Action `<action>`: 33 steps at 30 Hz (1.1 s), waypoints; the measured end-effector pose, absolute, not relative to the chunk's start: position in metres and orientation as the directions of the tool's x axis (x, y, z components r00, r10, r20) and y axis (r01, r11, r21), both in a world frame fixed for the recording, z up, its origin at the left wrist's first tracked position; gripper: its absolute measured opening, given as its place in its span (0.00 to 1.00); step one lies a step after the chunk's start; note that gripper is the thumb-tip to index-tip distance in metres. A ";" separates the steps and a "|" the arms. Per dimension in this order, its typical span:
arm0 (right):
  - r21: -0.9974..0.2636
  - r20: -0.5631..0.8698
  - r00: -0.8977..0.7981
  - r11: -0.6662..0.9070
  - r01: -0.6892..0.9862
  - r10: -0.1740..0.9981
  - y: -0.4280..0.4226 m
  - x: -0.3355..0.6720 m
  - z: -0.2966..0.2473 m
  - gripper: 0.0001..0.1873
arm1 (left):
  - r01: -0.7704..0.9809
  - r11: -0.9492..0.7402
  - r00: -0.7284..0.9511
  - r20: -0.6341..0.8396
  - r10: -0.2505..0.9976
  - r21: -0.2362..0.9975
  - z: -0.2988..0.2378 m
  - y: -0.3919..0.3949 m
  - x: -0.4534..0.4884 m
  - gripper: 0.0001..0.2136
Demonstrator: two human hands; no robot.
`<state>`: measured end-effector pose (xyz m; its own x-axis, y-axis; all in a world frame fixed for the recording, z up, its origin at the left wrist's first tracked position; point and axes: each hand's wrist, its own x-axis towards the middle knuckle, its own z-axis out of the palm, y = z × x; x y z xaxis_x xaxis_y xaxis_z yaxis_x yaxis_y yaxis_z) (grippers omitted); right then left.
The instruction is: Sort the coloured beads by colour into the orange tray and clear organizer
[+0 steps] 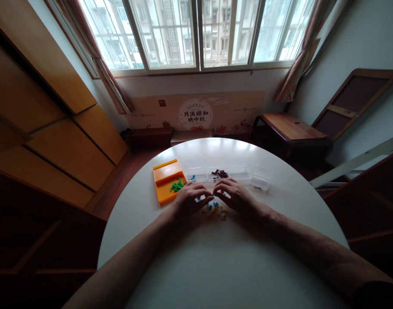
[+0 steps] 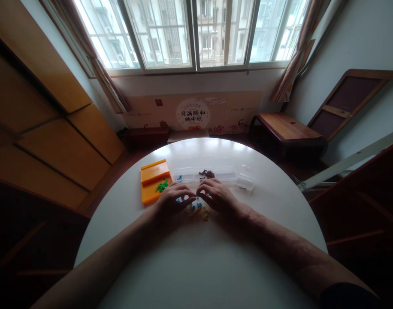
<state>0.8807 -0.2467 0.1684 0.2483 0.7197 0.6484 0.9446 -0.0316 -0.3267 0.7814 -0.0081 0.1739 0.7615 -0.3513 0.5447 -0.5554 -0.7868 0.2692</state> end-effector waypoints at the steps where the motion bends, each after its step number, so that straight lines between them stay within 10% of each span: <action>1: -0.320 0.650 0.241 -0.028 0.947 0.721 -0.246 0.881 0.168 0.06 | -0.557 -0.787 0.757 0.551 -0.352 0.263 0.172 -0.008 0.782 0.09; 9: -0.361 0.652 0.267 -0.018 0.932 0.710 -0.246 0.879 0.167 0.04 | -0.530 -0.804 0.749 0.593 -0.295 0.270 0.177 -0.008 0.781 0.05; 19: -0.416 0.566 0.231 0.032 0.909 0.791 -0.250 0.876 0.178 0.04 | -0.036 -0.959 0.777 0.611 0.150 0.281 0.190 0.022 0.784 0.07; 33: -0.432 0.509 0.227 0.019 0.902 0.830 -0.253 0.876 0.179 0.05 | -0.232 -0.946 0.787 0.615 -0.045 0.227 0.193 0.009 0.779 0.08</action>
